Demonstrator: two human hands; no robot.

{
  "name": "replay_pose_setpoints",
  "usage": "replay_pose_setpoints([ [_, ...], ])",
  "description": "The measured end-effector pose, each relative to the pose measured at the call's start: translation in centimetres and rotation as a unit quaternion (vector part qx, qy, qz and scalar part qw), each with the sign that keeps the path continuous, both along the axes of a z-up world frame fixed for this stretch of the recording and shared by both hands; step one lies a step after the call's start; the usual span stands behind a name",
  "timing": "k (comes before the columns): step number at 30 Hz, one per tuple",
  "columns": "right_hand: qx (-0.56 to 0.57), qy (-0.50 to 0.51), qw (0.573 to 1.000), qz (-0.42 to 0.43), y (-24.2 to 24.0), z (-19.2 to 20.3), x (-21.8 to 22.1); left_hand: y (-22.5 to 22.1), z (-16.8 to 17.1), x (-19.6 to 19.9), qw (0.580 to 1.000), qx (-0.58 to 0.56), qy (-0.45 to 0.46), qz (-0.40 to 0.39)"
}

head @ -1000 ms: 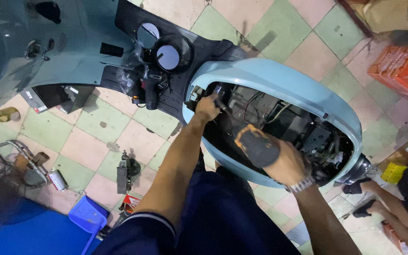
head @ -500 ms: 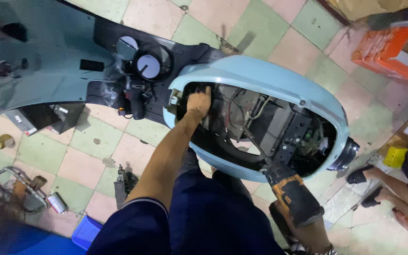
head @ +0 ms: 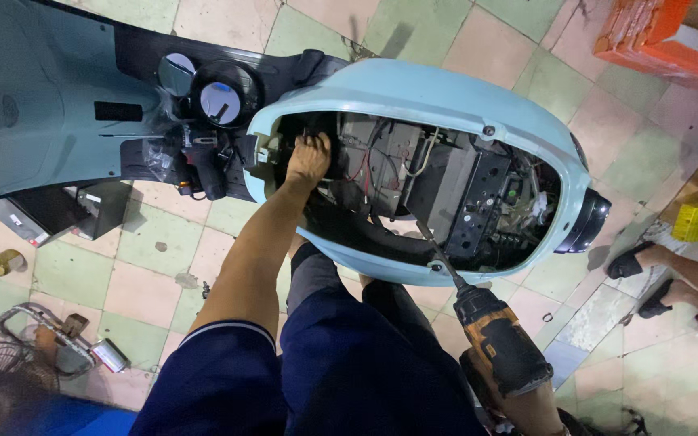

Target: The person uses a power screwdriver to remove screws from the rear bodywork and license plate area of a scooter, lifts off the rear body panel, and then works by hand inside the exposed engine compartment area to manipulate wires and components.

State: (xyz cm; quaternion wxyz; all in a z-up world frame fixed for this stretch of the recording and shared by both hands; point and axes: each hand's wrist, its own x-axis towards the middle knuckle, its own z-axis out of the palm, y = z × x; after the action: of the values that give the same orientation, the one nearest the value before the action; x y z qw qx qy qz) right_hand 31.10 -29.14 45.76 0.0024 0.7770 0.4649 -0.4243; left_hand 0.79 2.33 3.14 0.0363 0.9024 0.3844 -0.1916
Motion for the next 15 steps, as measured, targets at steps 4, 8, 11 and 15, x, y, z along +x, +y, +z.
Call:
replay_pose_setpoints([
  [4,0.138,-0.024,0.966,0.217,-0.5,-0.5,0.6,0.3,0.4,-1.2,0.998,0.005,-0.016,-0.054],
  [8,0.113,-0.023,0.981,0.155,-1.2,-0.9,0.5,0.9,2.0,-1.9,0.998,-0.036,-0.02,-0.055],
  [11,0.044,-0.006,0.995,0.092,-2.1,-1.0,0.3,1.0,2.4,-2.3,0.997,-0.06,-0.037,-0.034],
  [15,0.095,-0.027,0.984,0.145,-2.2,-1.2,0.1,1.4,2.3,-1.6,0.997,-0.075,-0.015,-0.021],
])
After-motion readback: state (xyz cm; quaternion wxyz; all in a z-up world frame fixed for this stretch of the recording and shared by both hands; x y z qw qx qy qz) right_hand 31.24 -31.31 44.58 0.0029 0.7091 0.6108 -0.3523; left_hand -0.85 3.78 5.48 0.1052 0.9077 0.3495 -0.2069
